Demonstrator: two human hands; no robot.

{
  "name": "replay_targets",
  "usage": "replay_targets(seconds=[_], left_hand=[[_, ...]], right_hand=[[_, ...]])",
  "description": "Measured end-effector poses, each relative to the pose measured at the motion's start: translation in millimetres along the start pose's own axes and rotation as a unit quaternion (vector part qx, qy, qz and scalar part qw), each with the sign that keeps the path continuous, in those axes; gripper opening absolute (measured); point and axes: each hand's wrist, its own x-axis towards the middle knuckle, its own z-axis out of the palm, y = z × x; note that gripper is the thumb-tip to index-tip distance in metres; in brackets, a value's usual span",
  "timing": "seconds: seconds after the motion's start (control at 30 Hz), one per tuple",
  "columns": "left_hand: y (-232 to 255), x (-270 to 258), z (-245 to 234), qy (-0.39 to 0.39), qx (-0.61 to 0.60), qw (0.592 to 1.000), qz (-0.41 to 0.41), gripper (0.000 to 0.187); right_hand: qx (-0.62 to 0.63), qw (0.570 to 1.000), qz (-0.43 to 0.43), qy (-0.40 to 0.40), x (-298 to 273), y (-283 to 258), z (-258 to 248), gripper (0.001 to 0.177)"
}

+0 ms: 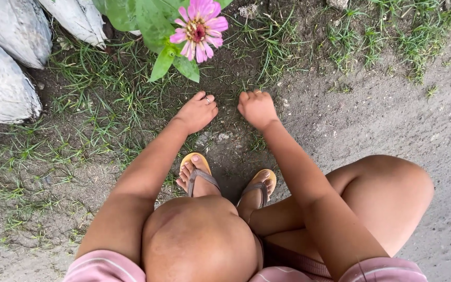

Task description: The person is manually pulling weeds and grass from the soil in a garden bed next to flowers.

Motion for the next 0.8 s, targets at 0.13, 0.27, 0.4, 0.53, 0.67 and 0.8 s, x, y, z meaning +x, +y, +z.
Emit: replay_targets(seconds=[0.13,0.27,0.4,0.53,0.67,0.8], left_hand=[[1,-1,-2,0.004,-0.002,1.0,-0.011,0.007],[1,-4,5,0.005,-0.006,1.0,-0.024,0.007],[1,-9,20,0.005,0.001,0.999,-0.036,0.007],[0,-10,9,-0.007,-0.006,0.999,-0.046,0.007],[-43,-9,-32,-0.078,0.068,0.981,-0.162,0.014],[-65,-57,-46,-0.085,0.084,0.977,-0.177,0.024]], right_hand=[[0.007,1.0,0.018,0.02,4,-3,3,0.026],[0.051,0.998,0.026,0.031,9,-41,-4,0.023],[0.104,0.993,0.009,0.053,14,-77,-9,0.022],[0.115,0.992,0.013,0.057,18,-80,-14,0.02],[0.122,0.992,-0.004,-0.031,32,-64,-33,0.022],[0.17,0.982,-0.028,-0.082,43,-55,-39,0.024]])
